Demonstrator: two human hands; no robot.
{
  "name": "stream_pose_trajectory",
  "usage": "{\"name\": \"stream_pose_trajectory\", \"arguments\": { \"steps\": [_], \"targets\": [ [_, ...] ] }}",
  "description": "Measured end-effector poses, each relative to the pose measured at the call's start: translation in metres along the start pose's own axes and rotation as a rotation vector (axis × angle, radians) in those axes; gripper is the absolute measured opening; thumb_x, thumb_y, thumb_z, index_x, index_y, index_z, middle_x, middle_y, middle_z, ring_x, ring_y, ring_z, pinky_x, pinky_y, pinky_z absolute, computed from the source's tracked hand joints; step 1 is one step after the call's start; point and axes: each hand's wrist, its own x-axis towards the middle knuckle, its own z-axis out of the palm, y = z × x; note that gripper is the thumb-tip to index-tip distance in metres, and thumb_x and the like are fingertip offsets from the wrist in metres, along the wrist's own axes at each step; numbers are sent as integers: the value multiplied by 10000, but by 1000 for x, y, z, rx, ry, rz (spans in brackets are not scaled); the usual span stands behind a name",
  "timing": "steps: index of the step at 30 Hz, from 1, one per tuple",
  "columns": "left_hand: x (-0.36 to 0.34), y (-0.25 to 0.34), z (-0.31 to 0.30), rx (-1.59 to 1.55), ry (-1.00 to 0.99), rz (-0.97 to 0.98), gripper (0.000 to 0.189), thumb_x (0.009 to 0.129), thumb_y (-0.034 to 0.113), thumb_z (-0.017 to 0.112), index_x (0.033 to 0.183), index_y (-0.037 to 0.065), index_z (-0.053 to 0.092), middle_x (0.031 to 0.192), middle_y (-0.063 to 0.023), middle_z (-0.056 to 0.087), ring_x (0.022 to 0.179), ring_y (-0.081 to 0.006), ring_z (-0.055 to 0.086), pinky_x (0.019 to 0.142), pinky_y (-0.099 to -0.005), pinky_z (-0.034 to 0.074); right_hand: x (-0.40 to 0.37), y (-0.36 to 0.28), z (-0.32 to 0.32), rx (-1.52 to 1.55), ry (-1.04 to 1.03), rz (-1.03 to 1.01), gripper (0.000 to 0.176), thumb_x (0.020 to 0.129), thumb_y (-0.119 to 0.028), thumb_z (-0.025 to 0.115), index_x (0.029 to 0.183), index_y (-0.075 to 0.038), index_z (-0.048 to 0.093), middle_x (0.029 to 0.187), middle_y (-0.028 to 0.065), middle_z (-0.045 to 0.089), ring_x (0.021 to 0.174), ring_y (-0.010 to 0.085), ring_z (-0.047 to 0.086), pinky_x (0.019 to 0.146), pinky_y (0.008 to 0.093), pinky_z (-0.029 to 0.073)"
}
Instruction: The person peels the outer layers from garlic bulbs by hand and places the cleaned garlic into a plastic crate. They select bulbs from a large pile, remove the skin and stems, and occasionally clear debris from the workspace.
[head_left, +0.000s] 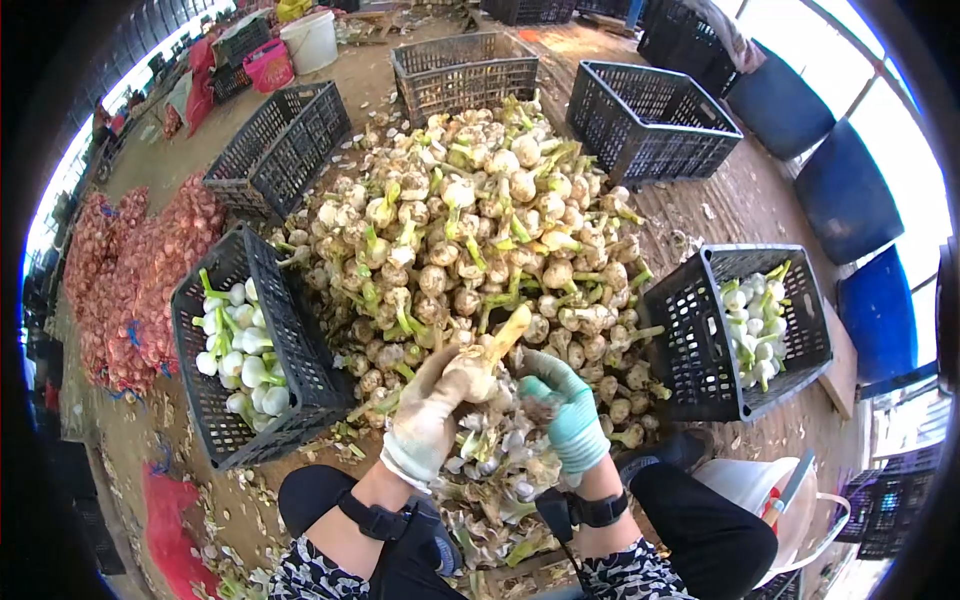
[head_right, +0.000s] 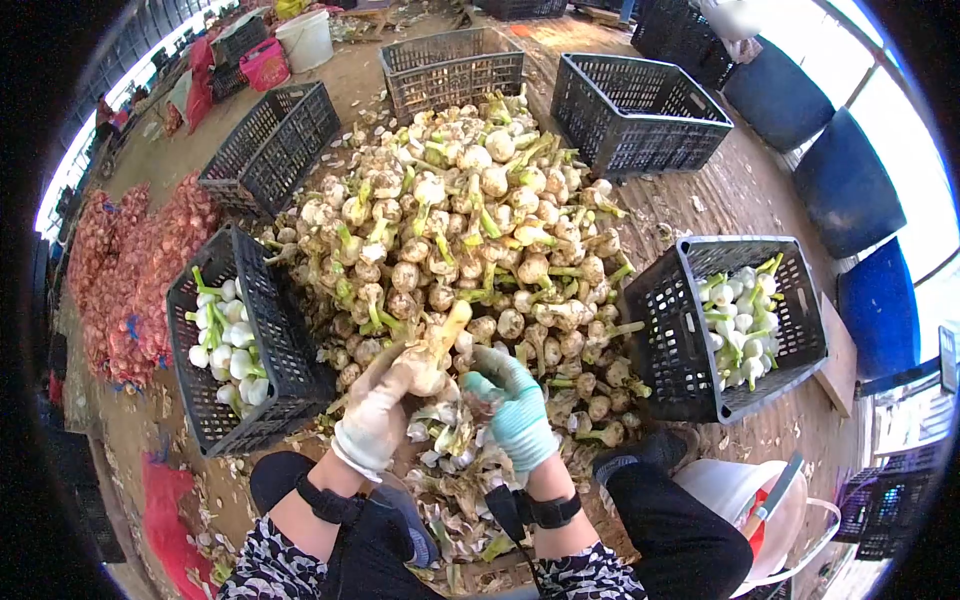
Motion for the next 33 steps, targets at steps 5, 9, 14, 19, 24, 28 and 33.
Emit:
{"name": "stream_pose_trajectory", "arguments": {
  "steps": [5, 9, 14, 19, 24, 28, 33],
  "targets": [
    [-2, 4, 9, 1352, 17, 860, 736, 558, 92, 833, 1210, 17, 501, 1094, -168, 529, 986, -306, 553, 830, -372, 470, 11, 15, 5, 510, -161, 3, 216, 920, -62, 522, 1130, -8, 519, 1017, 30, 587, 863, 107, 586, 752, 229, 505],
    [-3, 5, 8, 1486, -18, 1094, 809, 469, 40, 829, 1209, 39, 500, 1093, -168, 510, 985, -348, 531, 815, -405, 464, 8, 5, 30, 272, 50, -14, 260, 915, -109, 556, 1148, 4, 528, 1045, 43, 606, 901, 104, 592, 756, 226, 509],
    [-1, 4, 7, 1513, -26, 1108, 818, 462, 46, 825, 1210, 39, 494, 1074, -166, 509, 967, -349, 525, 804, -418, 454, 3, -7, 35, 255, 75, 2, 220, 897, -111, 591, 1081, 10, 587, 983, 48, 640, 864, 106, 606, 758, 229, 503],
    [-2, 6, 7, 1508, -59, 1077, 795, 484, 103, 824, 1205, 29, 496, 1067, -165, 507, 953, -348, 521, 795, -425, 445, 0, -6, 23, 234, 22, 13, 198, 872, -111, 628, 1035, 1, 621, 907, 20, 645, 789, 77, 589, 702, 215, 486],
    [-1, 6, 5, 1510, -95, 1129, 767, 543, 261, 834, 1197, 26, 510, 1077, -164, 511, 959, -349, 518, 800, -427, 442, -3, -11, 19, 149, -10, -15, 154, 869, -82, 617, 999, -2, 638, 880, 19, 649, 746, 71, 587, 656, 210, 481],
    [-2, 6, 4, 1517, -85, 1101, 762, 587, 335, 827, 1209, 30, 510, 1085, -167, 514, 967, -343, 526, 810, -414, 447, -1, -7, 11, 91, -30, -6, 129, 867, -21, 574, 968, 17, 644, 873, 35, 656, 734, 77, 594, 640, 220, 484],
    [-5, 8, 5, 825, -42, 491, 634, 755, 279, 730, 1248, -21, 467, 1064, -156, 587, 944, -277, 599, 786, -348, 497, 1, 7, -4, -288, -62, -261, 228, 795, 73, 603, 1000, -18, 641, 953, 43, 658, 830, 100, 603, 737, 248, 494]
  ]
}}
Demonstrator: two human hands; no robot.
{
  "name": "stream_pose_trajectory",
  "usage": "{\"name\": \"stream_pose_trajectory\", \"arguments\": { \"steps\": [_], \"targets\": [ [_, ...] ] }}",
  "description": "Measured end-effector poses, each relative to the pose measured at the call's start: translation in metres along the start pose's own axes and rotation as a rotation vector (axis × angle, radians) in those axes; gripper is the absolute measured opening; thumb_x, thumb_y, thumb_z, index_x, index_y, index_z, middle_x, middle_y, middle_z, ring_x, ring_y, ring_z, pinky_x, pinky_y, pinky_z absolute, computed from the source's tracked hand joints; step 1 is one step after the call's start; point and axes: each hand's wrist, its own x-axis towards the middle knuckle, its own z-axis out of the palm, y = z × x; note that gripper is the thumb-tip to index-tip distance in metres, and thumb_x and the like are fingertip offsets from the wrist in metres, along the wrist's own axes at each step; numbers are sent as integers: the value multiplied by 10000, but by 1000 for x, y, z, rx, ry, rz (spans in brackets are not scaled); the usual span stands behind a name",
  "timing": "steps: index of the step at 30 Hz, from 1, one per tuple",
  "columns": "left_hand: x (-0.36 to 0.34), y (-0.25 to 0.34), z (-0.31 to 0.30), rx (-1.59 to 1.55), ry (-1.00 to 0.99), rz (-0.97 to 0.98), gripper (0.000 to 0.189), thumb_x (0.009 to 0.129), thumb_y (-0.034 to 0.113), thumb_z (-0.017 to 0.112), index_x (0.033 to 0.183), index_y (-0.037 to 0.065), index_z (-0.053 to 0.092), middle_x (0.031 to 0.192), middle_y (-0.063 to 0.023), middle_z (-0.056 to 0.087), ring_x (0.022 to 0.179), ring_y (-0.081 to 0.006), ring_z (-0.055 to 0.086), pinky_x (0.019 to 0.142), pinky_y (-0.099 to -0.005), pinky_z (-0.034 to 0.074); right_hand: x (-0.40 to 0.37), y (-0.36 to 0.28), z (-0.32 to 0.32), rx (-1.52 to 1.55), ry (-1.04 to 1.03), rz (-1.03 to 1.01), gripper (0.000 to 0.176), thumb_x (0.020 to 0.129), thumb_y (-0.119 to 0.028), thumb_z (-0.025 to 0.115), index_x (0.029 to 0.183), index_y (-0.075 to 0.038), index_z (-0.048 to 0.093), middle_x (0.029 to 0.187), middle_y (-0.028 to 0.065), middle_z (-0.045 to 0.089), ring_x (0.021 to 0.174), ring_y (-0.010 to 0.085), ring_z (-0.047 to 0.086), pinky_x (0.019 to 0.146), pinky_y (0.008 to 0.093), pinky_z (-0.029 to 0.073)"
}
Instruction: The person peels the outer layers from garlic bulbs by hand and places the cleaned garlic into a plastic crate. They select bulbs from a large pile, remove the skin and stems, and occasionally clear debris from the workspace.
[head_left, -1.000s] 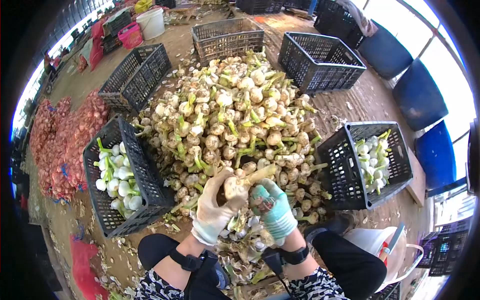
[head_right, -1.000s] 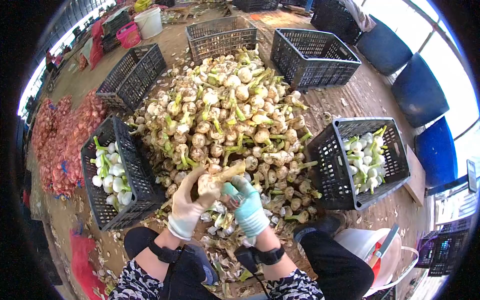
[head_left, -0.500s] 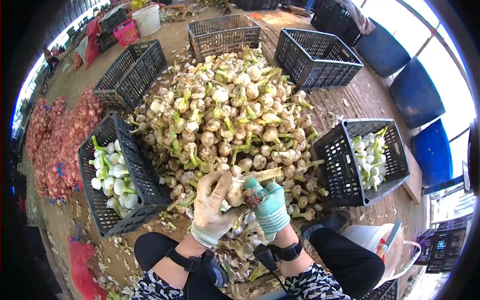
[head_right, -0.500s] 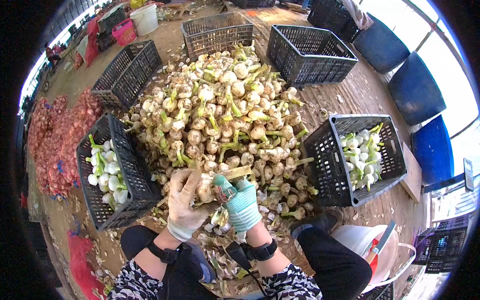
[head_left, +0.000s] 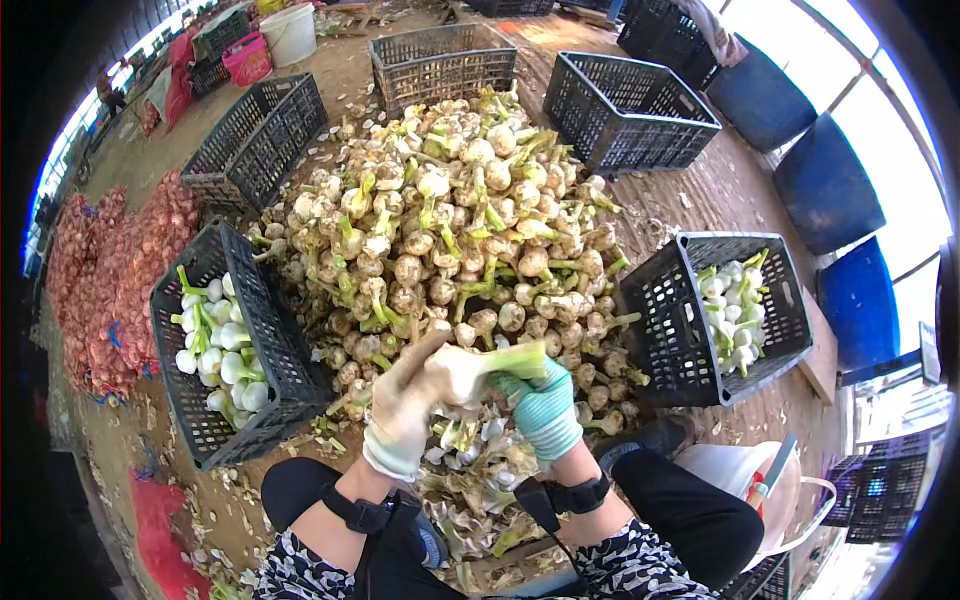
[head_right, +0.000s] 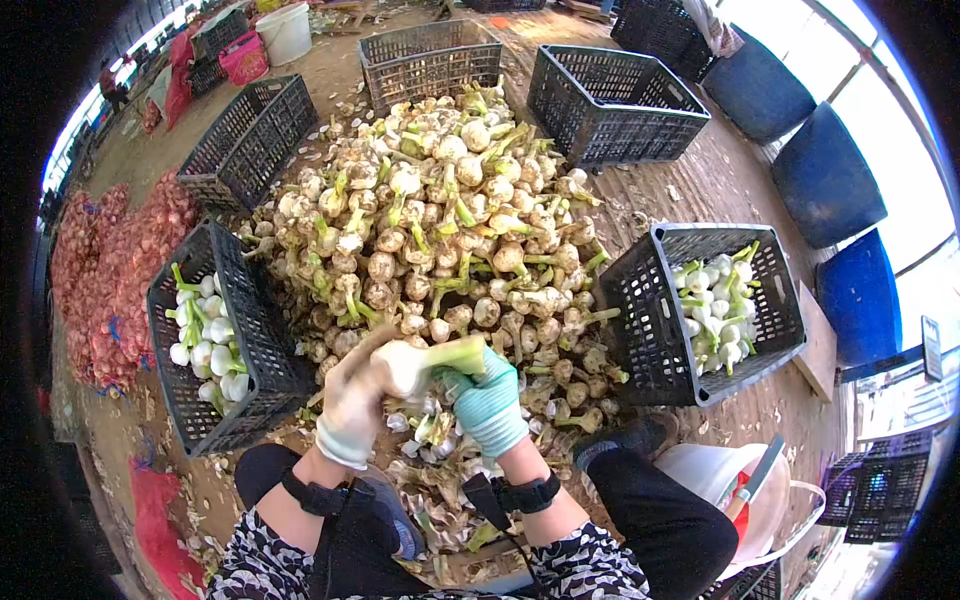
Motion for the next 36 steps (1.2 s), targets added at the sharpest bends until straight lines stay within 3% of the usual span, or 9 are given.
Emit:
{"name": "stream_pose_trajectory", "arguments": {
  "steps": [5, 12, 15, 22, 25, 27, 29, 31, 36],
  "targets": [
    [-1, -29, -2, -296, 13, -372, 534, 944, 409, 467, 1239, -37, 466, 1032, -98, 617, 925, -166, 593, 817, -273, 484, -1, -1, 8, 167, -27, 131, 239, 836, 46, 579, 1069, -1, 602, 937, 32, 651, 815, 90, 594, 723, 225, 479],
    [1, 5, -15, -558, -260, -513, 694, 789, 331, 709, 1300, -18, 394, 1072, -103, 602, 999, -212, 584, 850, -339, 494, -5, -31, -5, -85, -166, -55, 154, 790, 36, 627, 941, 8, 632, 922, 38, 627, 800, 128, 607, 720, 238, 491],
    [5, 8, -11, -886, -385, -626, 724, 779, 369, 705, 1308, -13, 391, 1090, -118, 607, 1001, -224, 600, 902, -352, 478, -16, -28, -23, 897, -202, 316, 153, 875, -95, 569, 979, 7, 616, 894, 32, 623, 784, 120, 604, 681, 224, 485],
    [-1, 1, -13, -111, -277, -159, 741, 669, 232, 825, 1257, -12, 445, 1071, -81, 596, 988, -141, 575, 893, -269, 459, -14, -44, -7, 587, -238, 197, 194, 888, -187, 586, 934, -6, 635, 899, 60, 641, 780, 143, 599, 705, 267, 489],
    [-2, 15, -13, -483, -297, -491, 770, 611, 241, 857, 1235, 7, 470, 1041, -51, 596, 955, -135, 580, 884, -266, 457, 23, 54, -53, -26, 41, 258, 314, 809, -305, 630, 942, -21, 640, 923, 66, 641, 775, 138, 603, 692, 297, 494],
    [1, 8, -12, -607, -314, -480, 803, 575, 258, 869, 1234, 22, 476, 1015, -36, 594, 912, -141, 591, 830, -269, 485, 27, 75, -58, -1243, -624, 297, 258, 883, -131, 544, 1090, 14, 596, 959, 138, 657, 896, 209, 630, 778, 298, 500],
    [4, 3, -16, -420, -319, -484, 742, 600, 159, 855, 1232, 26, 490, 1009, -33, 600, 906, -141, 593, 794, -274, 494, 0, 81, -57, -1247, -551, 176, 349, 860, -154, 616, 1158, 18, 561, 1003, 143, 647, 908, 193, 610, 792, 298, 482],
    [8, 5, -13, -189, -313, -489, 710, 581, 124, 862, 1196, 29, 519, 1030, -31, 599, 928, -137, 586, 833, -282, 478, 16, 45, -40, -188, -162, 422, 404, 827, -214, 683, 1135, 14, 558, 1006, 107, 630, 869, 151, 584, 783, 278, 475],
    [6, -5, -11, -81, -311, -335, 679, 570, 136, 860, 1158, 15, 543, 1039, -38, 603, 920, -131, 582, 822, -278, 479, 16, -27, -15, 232, -350, 390, 248, 850, -142, 654, 1030, 8, 571, 815, 26, 589, 737, 97, 562, 651, 226, 473]
  ]
}}
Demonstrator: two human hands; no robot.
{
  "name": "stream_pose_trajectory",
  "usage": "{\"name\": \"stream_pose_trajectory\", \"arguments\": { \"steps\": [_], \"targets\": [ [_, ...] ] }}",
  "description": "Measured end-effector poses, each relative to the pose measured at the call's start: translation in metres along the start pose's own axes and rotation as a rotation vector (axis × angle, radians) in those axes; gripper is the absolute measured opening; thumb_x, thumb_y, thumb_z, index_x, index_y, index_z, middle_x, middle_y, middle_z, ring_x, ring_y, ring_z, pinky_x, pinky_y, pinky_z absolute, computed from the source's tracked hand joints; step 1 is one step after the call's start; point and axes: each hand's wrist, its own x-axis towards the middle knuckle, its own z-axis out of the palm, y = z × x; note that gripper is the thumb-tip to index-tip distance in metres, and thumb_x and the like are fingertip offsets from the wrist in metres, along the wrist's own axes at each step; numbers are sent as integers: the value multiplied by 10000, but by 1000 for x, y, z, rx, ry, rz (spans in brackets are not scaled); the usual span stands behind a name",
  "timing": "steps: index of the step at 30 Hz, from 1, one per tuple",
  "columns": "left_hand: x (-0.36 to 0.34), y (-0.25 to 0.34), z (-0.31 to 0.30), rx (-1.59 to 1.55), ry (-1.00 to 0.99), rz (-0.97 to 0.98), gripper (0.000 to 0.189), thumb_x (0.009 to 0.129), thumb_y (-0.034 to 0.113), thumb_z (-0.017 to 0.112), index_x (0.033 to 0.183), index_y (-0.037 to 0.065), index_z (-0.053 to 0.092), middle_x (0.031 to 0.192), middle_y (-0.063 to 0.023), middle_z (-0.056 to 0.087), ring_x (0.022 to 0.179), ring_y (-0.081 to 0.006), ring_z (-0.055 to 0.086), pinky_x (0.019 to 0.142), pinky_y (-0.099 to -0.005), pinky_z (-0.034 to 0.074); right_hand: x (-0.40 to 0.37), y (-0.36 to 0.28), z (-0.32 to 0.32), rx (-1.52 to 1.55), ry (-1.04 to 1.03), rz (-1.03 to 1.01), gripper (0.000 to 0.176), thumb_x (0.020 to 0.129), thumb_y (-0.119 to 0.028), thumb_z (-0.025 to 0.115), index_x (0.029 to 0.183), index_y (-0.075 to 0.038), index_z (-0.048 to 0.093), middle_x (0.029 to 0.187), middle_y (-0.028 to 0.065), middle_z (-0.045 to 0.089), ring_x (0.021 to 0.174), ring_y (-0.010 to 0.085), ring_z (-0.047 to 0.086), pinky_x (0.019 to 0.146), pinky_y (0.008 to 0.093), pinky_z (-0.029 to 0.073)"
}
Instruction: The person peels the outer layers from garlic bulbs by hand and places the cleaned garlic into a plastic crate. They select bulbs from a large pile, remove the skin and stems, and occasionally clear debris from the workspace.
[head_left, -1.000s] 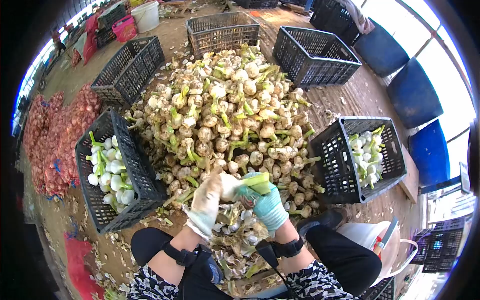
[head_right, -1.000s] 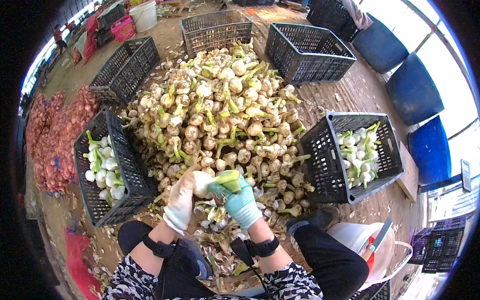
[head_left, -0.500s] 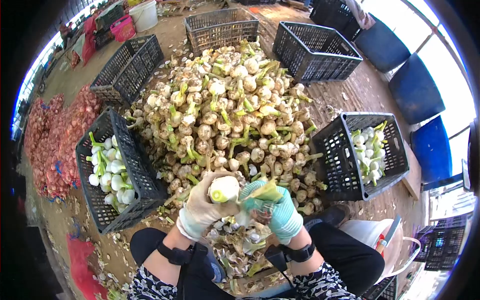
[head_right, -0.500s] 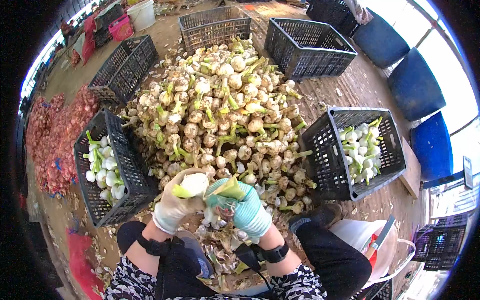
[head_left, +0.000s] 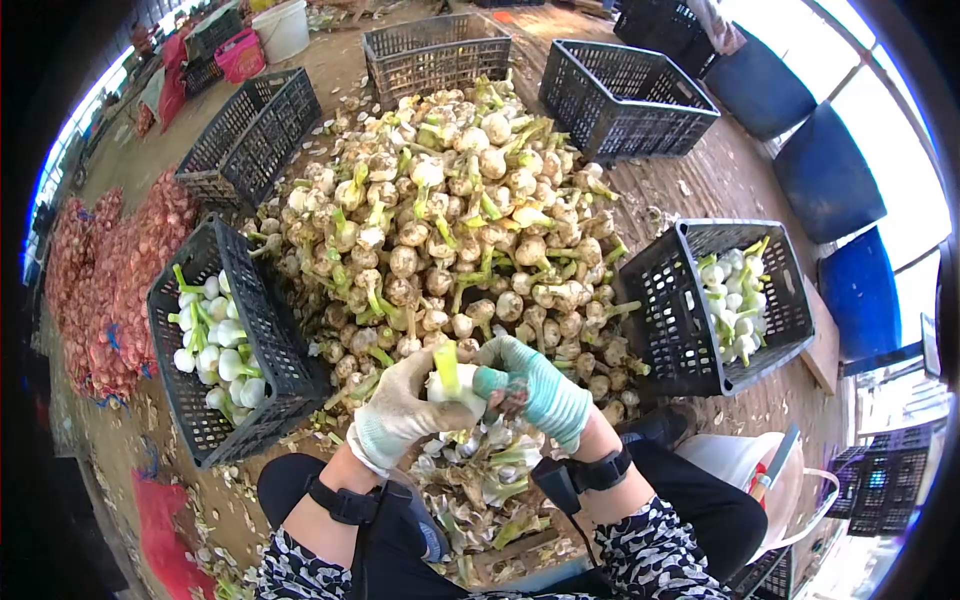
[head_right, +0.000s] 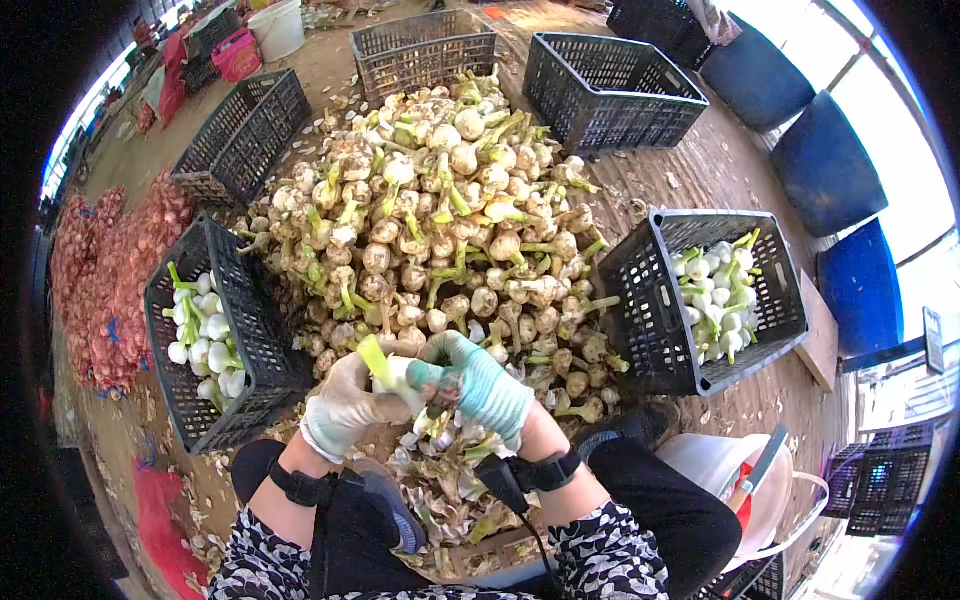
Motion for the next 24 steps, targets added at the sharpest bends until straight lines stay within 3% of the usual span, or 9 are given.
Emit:
{"name": "stream_pose_trajectory", "arguments": {
  "steps": [5, 9, 13, 14, 17, 18, 20, 21, 24],
  "targets": [
    [-4, 4, 2, -85, 151, -130, 675, 573, 206, 875, 1131, 1, 554, 1006, -49, 605, 885, -129, 583, 798, -274, 483, -6, 2, -5, -24, 325, -1, 193, 851, -81, 637, 1022, 7, 623, 859, 42, 650, 713, 99, 596, 608, 233, 494],
    [-2, 3, 4, 224, 138, -52, 667, 574, 229, 874, 1122, 5, 567, 971, -44, 617, 883, -137, 587, 813, -279, 476, -20, 9, 29, -714, 364, -379, 81, 829, 17, 615, 910, 26, 624, 762, 47, 634, 687, 87, 554, 617, 240, 469],
    [-5, 17, 5, 208, 32, -108, 611, 601, 144, 837, 1135, 7, 573, 1004, -48, 625, 889, -126, 581, 829, -278, 471, -1, 16, 9, -419, 382, -145, 72, 837, 35, 559, 881, 31, 616, 710, 36, 617, 657, 82, 532, 582, 237, 455],
    [-6, 6, 4, 1, 23, -67, 619, 606, 103, 827, 1154, 3, 557, 1029, -50, 624, 911, -125, 581, 831, -273, 476, 11, 39, -10, -539, 434, -161, 84, 847, 26, 561, 896, 20, 629, 768, 65, 644, 646, 120, 591, 574, 242, 486],
    [-5, 14, 4, -142, 29, -111, 637, 617, 79, 816, 1183, 2, 533, 1045, -53, 618, 928, -124, 582, 836, -271, 481, -9, 10, -2, 403, 239, 28, 243, 849, 3, 595, 1089, 11, 559, 954, 45, 597, 697, 108, 580, 575, 243, 498],
    [-2, 8, 1, -3, 16, -55, 760, 600, 196, 864, 1234, 14, 486, 1106, -73, 598, 972, -166, 593, 866, -296, 481, -11, 9, 2, 406, 239, 33, 243, 849, 3, 595, 1089, 11, 559, 954, 45, 597, 697, 108, 580, 575, 243, 498],
    [0, 3, 6, -93, 30, -25, 672, 654, 112, 804, 1236, 11, 482, 1088, -70, 602, 978, -155, 582, 866, -285, 475, -10, 8, 12, 157, 174, -19, 311, 834, -8, 628, 1127, -11, 525, 898, 36, 591, 702, 117, 583, 576, 233, 501],
    [0, 3, 9, -181, 43, 6, 592, 709, 28, 744, 1237, 9, 478, 1070, -66, 606, 983, -145, 572, 867, -275, 470, -10, 9, 20, 108, 215, -66, 236, 813, -22, 664, 1017, -20, 547, 850, 39, 587, 705, 102, 583, 565, 199, 481],
    [-2, -4, 13, -328, 231, -20, 437, 825, 121, 661, 1211, 15, 486, 985, -55, 603, 905, -140, 574, 792, -261, 481, -1, 48, 48, -169, 368, -408, 176, 772, -31, 707, 817, -28, 537, 755, 48, 577, 650, 107, 533, 558, 247, 456]
  ]
}}
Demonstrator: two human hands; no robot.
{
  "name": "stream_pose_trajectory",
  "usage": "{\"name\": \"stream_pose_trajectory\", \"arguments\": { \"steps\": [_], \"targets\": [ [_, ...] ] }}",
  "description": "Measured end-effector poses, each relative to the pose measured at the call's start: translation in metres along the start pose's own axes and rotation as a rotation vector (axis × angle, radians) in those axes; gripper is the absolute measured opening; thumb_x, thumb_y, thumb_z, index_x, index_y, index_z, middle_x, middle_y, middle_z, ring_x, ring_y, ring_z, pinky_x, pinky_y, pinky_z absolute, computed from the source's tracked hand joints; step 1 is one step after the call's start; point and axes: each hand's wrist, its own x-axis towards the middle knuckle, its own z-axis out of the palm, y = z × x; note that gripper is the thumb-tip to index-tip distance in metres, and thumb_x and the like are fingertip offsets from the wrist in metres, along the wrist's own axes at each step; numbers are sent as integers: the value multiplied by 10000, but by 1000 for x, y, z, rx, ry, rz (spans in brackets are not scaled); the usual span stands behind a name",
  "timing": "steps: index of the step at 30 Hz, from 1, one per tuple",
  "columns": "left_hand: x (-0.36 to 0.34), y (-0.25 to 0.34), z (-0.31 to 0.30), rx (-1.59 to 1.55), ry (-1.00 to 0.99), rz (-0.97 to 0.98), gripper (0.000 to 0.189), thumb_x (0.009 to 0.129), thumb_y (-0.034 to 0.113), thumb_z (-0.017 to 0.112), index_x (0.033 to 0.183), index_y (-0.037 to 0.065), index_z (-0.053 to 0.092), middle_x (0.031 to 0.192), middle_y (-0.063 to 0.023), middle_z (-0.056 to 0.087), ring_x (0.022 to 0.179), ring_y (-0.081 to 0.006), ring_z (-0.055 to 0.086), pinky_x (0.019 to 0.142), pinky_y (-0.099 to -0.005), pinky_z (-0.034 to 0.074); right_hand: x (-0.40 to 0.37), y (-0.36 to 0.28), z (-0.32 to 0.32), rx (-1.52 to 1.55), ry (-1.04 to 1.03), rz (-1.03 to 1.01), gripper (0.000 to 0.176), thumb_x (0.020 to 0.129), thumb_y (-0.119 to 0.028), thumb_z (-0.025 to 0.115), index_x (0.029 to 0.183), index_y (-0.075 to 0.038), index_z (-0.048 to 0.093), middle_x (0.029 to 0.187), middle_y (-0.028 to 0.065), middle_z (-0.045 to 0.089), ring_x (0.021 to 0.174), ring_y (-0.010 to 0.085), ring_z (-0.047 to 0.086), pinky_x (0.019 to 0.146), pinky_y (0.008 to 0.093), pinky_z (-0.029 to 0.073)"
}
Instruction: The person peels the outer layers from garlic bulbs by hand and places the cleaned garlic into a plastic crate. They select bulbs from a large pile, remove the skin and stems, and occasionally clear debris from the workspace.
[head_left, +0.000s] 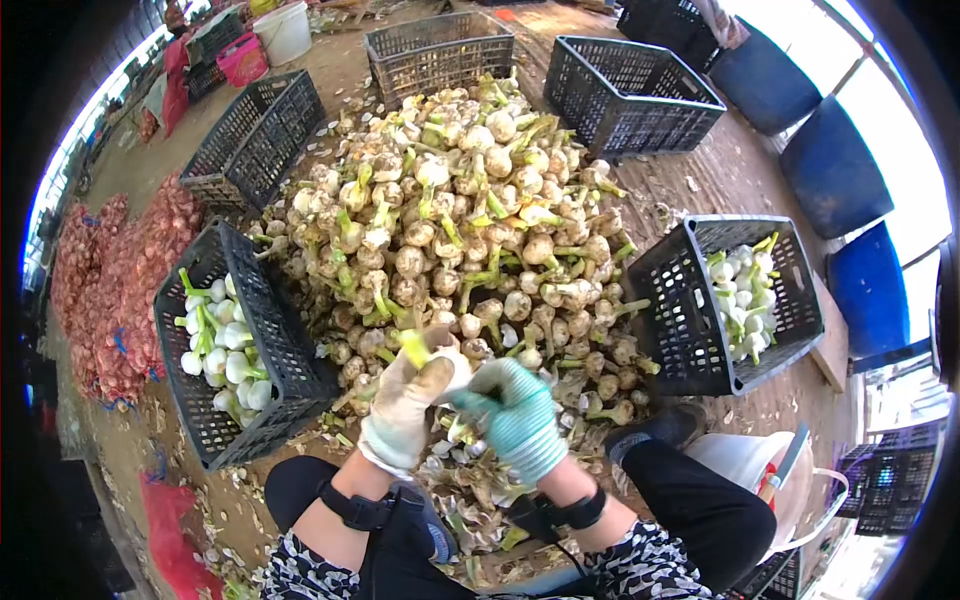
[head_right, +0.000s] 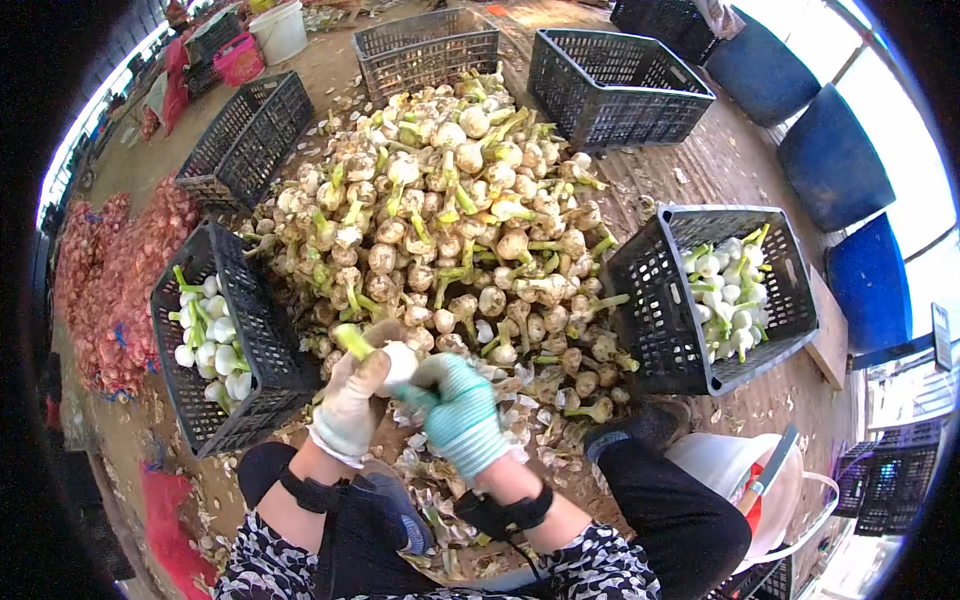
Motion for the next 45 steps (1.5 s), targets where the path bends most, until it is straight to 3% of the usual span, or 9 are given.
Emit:
{"name": "stream_pose_trajectory", "arguments": {
  "steps": [12, 19, 22, 24, 25, 27, 30, 43, 45],
  "targets": [
    [3, -5, -6, -122, 19, 126, 500, 923, 349, 532, 1284, 19, 428, 870, -45, 574, 647, -104, 560, 582, -248, 483, 11, 3, -18, 693, -167, 411, 383, 890, -259, 608, 1188, -50, 488, 975, 72, 569, 806, 153, 595, 604, 280, 531],
    [8, -12, -7, -59, 312, -34, 434, 904, 393, 556, 1134, 26, 536, 867, -42, 588, 757, -105, 583, 621, -241, 485, 1, -21, 15, -56, -112, -4, 285, 788, -26, 705, 1011, -46, 528, 810, 7, 565, 712, 61, 508, 630, 211, 457],
    [5, -6, -15, -163, 237, 54, 322, 926, 296, 524, 1114, 37, 554, 855, -42, 606, 767, -124, 600, 648, -252, 503, 20, 3, -4, 509, 76, 255, 72, 847, -12, 612, 844, -36, 545, 803, 34, 616, 695, 115, 592, 617, 239, 493],
    [0, 12, -8, -333, 230, 29, 235, 938, 173, 483, 1122, 49, 557, 846, -43, 617, 769, -146, 616, 680, -270, 528, 31, 43, -38, -161, 320, 187, 82, 852, 16, 543, 857, -66, 547, 749, 73, 619, 673, 153, 617, 601, 270, 514],
    [6, 14, -12, -410, 181, 30, 238, 933, 160, 486, 1135, 51, 549, 862, -46, 618, 775, -144, 617, 690, -271, 529, 30, 95, -65, -463, -3, 520, 181, 859, 0, 503, 997, -79, 588, 932, 123, 653, 731, 199, 642, 743, 320, 542],
    [11, 8, -18, -371, 120, 43, 253, 930, 144, 488, 1162, 54, 539, 880, -53, 618, 781, -146, 616, 702, -268, 526, 10, 99, -63, -1183, -643, 198, 250, 784, 53, 578, 1003, -56, 625, 887, 67, 659, 832, 183, 619, 762, 276, 503],
    [11, -4, -14, -176, 231, 124, 309, 936, 205, 510, 1205, 54, 523, 903, -49, 599, 794, -127, 596, 690, -265, 515, 19, 28, -30, -149, -102, 418, 280, 800, 6, 648, 1071, -45, 599, 978, 97, 644, 908, 170, 597, 761, 260, 478],
    [0, 7, -3, 74, 292, 221, 437, 975, 403, 394, 1169, 42, 546, 957, -17, 523, 860, -103, 505, 731, -239, 460, 18, 5, -18, 33, 35, 272, 233, 814, -44, 668, 1015, -5, 556, 859, 58, 586, 719, 120, 573, 614, 212, 477],
    [6, -5, -13, 728, 317, 572, 431, 975, 389, 401, 1169, 33, 547, 994, -31, 529, 891, -109, 486, 781, -248, 436, 8, -19, 2, 163, 28, 171, 289, 800, -108, 711, 1021, -27, 543, 819, 39, 557, 640, 106, 539, 565, 203, 463]
  ]
}}
